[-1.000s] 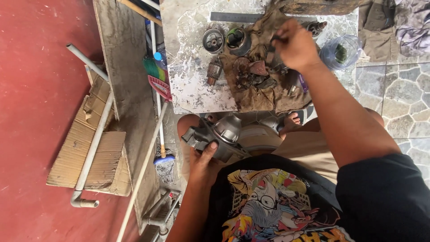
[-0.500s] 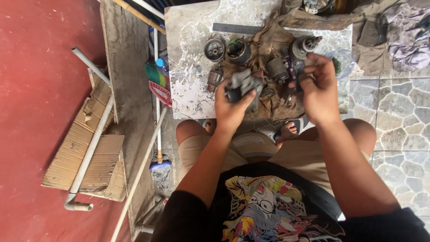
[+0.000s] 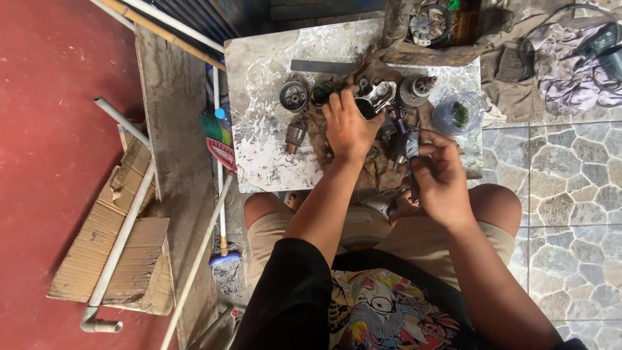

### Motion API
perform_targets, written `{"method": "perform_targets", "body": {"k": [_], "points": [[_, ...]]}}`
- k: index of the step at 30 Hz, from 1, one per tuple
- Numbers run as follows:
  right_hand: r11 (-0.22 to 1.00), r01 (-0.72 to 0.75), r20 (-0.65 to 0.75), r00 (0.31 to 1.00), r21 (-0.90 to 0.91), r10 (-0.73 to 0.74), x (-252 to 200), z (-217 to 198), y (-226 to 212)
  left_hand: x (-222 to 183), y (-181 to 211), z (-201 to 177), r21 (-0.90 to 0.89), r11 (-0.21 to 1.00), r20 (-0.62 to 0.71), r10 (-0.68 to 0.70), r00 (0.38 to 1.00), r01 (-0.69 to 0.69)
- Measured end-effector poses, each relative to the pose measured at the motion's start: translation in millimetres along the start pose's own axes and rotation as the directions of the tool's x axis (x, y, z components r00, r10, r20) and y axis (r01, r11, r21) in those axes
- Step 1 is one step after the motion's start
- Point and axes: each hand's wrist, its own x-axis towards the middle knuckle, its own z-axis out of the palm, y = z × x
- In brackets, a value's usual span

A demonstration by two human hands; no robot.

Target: Cleaning a starter motor armature and housing using a toothbrush and a scraper.

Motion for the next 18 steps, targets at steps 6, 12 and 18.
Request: {"method": "perform_targets", "body": {"k": [6,12,18], "points": [[0.999,-0.01,-0.001,1.0,0.046,0.01,-2,1,5,11,2,12,0.007,0.995,0.008,0.095,0.995,-0.095],[0.998,0.0,-0.003,1.0,0.056,0.0,-2,0,10,16,-8,37,0.057,0.991,-0.047,0.121,0.992,-0.118],[0.999,-0.003,0.006,1.0,0.033,0.002,-3,-1,11,21,-6,40,0.113,0.994,0.109,0.001,0.994,-0.013]]}}
